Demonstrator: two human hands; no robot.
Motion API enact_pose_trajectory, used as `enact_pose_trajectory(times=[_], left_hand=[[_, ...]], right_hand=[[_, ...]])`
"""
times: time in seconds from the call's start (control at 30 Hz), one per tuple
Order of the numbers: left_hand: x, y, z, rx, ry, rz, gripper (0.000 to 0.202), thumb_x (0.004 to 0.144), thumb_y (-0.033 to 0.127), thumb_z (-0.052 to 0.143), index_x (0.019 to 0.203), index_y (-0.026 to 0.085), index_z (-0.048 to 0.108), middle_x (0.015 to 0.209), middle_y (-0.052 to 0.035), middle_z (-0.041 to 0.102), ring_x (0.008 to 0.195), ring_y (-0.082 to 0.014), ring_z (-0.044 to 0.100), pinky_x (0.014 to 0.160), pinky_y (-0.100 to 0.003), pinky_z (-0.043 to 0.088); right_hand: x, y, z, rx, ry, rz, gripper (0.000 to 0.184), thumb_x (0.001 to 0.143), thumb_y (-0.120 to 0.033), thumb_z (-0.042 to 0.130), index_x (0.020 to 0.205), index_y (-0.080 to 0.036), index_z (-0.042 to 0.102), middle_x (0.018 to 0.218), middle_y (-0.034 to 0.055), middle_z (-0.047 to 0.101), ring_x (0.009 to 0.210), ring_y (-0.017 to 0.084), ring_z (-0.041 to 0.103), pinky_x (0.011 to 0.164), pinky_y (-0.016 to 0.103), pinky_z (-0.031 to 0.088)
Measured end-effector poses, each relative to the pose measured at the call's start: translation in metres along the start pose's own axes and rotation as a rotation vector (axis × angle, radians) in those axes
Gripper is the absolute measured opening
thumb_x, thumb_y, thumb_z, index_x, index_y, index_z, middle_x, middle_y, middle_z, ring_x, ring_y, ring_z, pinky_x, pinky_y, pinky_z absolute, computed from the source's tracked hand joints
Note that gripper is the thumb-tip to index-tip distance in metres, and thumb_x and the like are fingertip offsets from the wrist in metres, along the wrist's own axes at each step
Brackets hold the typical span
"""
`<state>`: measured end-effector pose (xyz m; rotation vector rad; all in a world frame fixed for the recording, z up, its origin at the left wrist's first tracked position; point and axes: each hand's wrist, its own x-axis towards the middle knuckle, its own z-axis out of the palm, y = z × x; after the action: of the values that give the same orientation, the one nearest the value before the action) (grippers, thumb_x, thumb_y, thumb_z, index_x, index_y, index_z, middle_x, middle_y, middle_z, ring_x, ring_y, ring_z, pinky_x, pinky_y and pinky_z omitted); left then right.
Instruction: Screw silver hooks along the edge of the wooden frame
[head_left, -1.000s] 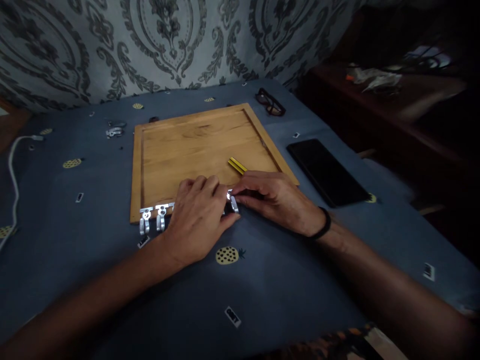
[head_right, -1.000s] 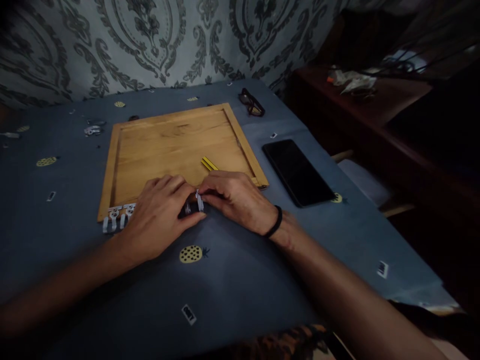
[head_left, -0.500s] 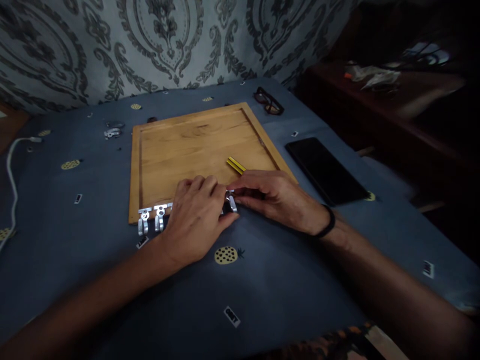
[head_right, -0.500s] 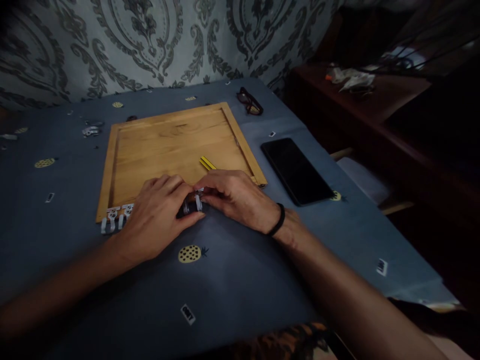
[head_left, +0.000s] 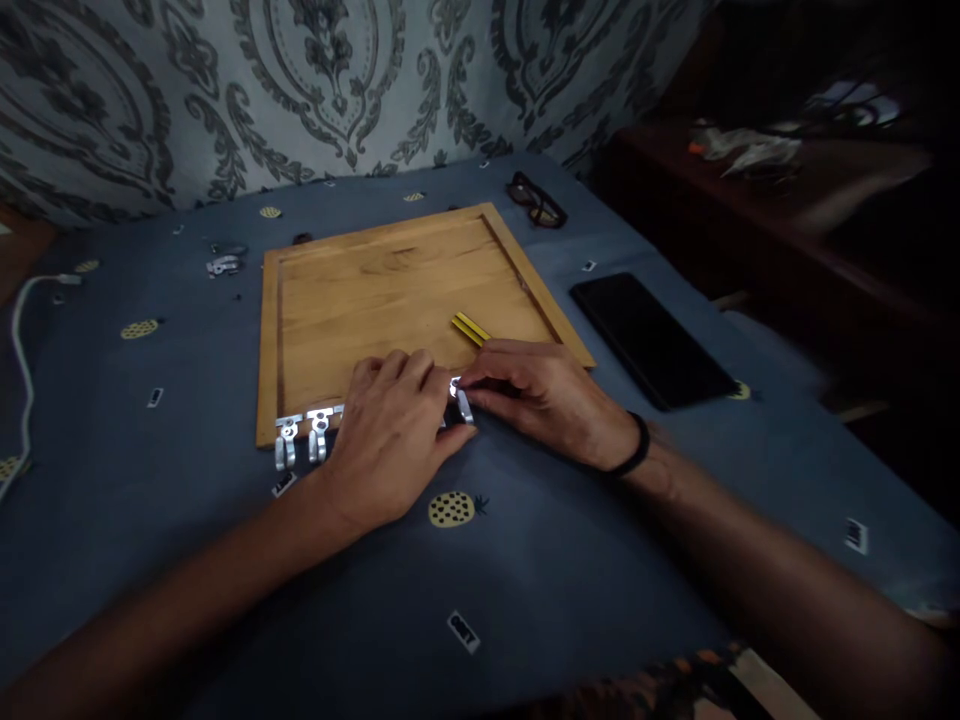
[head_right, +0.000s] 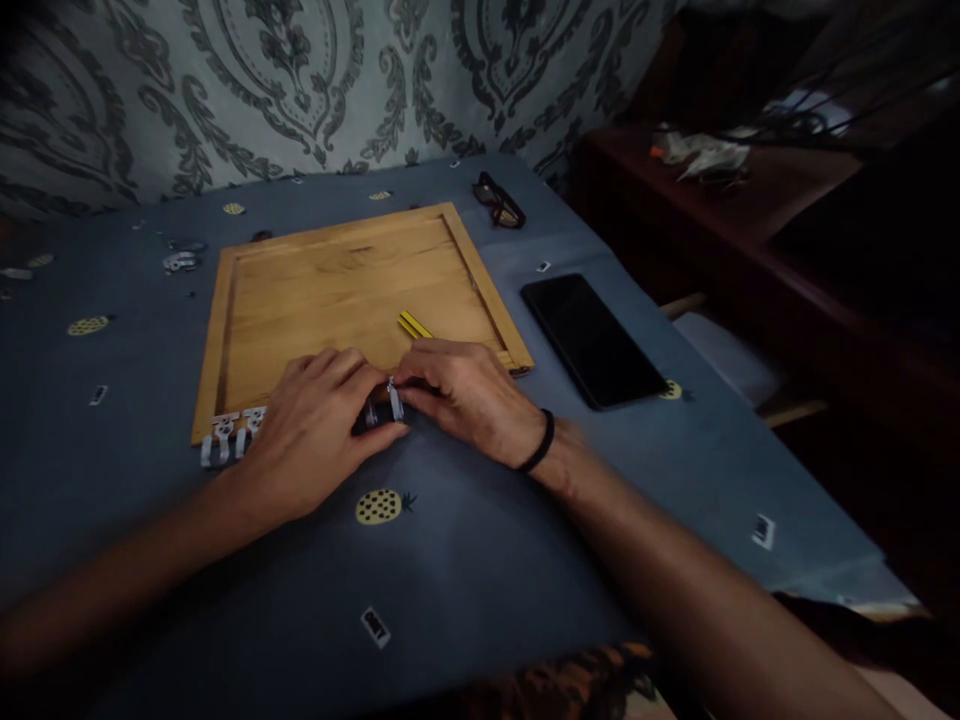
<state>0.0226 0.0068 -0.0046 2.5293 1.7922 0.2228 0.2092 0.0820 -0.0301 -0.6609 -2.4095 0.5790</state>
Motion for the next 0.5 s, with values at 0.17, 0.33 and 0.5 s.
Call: enact_pose_trajectory(times=[0.17,0.33,0.5], left_hand=[[-0.0005,-0.0007,0.0003,-0.004,0.015,0.002,0.031,0.093,0.041,0.074,0.11,0.015,0.07,0.107,-0.0093,0.068,0.107,-0.0329,0.063,0.091,-0.049,0.049],[0.0,-0.0003,0.0005,-0.005,0.013,0.001,0.03,0.093,0.041,0.074,0.108,0.016,0.07,0.106,-0.0091,0.067,0.105,-0.0322,0.062,0.091,-0.048,0.049],[-0.0008,-0.0001,0.0013,-0.014,0.02,0.007,0.028,0.093,0.04,0.073,0.108,0.016,0.069,0.105,-0.0087,0.067,0.105,-0.0322,0.062,0.09,-0.048,0.049]], right_hand=[[0.0003,-0.0011,-0.0032,0.083,-0.032,0.047,0.008,0.093,-0.016,0.071,0.1,-0.013,0.074,0.083,0.0036,0.071,0.072,0.012,0.065,0.066,0.022,0.048],[0.0007,-0.0009,-0.0078,0.127,-0.086,0.091,0.011,0.093,-0.016,0.069,0.101,-0.015,0.075,0.084,0.0032,0.072,0.073,0.012,0.066,0.067,0.023,0.048],[0.0009,0.0002,-0.0052,0.117,-0.059,0.043,0.012,0.096,-0.016,0.064,0.097,-0.017,0.076,0.085,0.0037,0.072,0.075,0.013,0.066,0.069,0.024,0.048]])
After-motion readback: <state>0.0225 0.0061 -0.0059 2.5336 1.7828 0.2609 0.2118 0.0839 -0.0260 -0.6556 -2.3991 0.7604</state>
